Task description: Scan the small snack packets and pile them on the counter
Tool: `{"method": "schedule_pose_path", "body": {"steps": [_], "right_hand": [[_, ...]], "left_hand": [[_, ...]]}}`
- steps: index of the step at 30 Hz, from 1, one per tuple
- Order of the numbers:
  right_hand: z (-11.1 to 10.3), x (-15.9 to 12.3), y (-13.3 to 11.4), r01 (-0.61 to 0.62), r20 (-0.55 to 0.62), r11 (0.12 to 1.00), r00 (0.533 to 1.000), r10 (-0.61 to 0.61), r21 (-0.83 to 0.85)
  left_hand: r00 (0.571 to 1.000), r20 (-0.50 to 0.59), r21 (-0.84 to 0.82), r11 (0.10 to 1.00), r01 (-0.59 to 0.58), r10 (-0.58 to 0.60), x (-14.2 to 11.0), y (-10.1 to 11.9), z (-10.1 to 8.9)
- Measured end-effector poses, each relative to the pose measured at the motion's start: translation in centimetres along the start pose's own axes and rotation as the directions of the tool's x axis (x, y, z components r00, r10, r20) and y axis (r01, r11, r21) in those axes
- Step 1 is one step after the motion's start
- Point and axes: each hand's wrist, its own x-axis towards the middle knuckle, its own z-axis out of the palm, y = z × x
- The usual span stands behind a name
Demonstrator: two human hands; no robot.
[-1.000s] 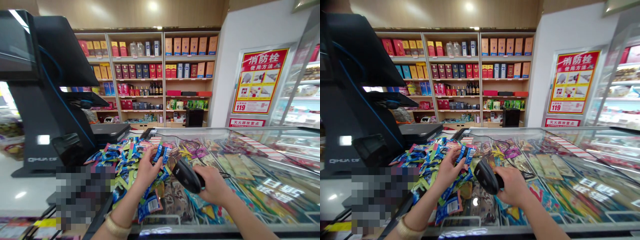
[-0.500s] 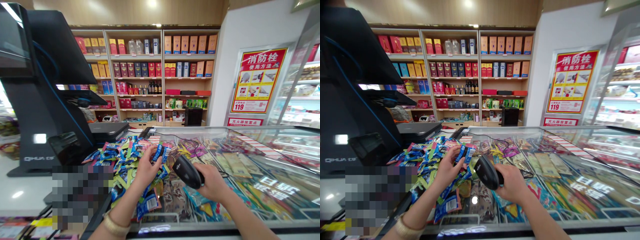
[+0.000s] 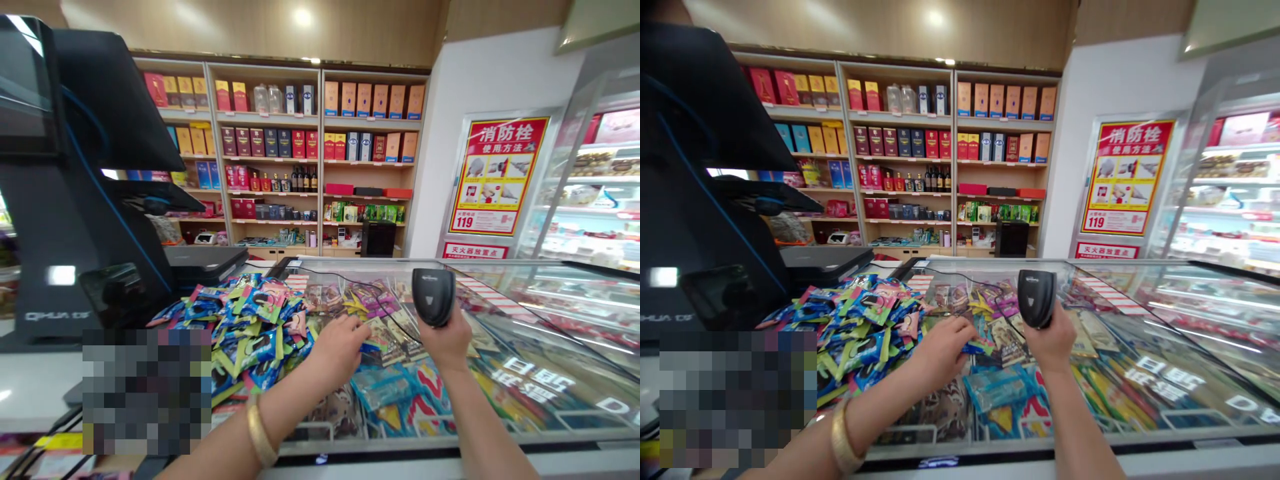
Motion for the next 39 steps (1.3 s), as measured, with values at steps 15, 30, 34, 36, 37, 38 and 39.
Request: {"method": "schedule_pose_path", "body": {"steps": [15, 30, 34, 36, 37, 38, 39], "right_hand": [[0.6, -0.4, 0.8, -0.027, 0.026, 0.999, 0.999, 0.028, -0.017], [0.4, -0.8, -0.3, 0.151, 0.095, 0.989, 0.984, -0.15, -0.002], [0.6, -1.2, -0.9, 0.237, 0.106, 0.971, 0.966, -0.237, 0.006], [0.7, -1.4, -1.1, 0.288, 0.105, 0.957, 0.952, -0.289, 0.024], [0.7, -1.5, -1.1, 0.309, 0.107, 0.95, 0.944, -0.311, 0.033], [0.8, -1.6, -1.1, 0.326, 0.113, 0.944, 0.938, -0.329, 0.04], [0.8, -1.7, -1.1, 0.341, 0.119, 0.939, 0.931, -0.344, 0.046]], "left_hand": [[0.983, 0.173, -0.028, 0.998, 0.062, -0.056, 5.2, 3.4, 5.9], [0.889, -0.107, -0.132, 0.893, 0.43, -0.444, -14.4, -2.0, -1.9], [0.834, -0.077, -0.044, 0.838, 0.544, -0.546, -15.9, -2.2, -1.8], [0.819, -0.055, -0.033, 0.821, 0.571, -0.571, -15.9, -1.8, -1.6], [0.816, -0.043, -0.033, 0.817, 0.575, -0.576, -15.8, -1.7, -1.6], [0.817, -0.03, -0.034, 0.817, 0.575, -0.576, -15.7, -1.6, -1.6], [0.819, -0.017, -0.036, 0.819, 0.573, -0.574, -15.6, -1.5, -1.6]]}}
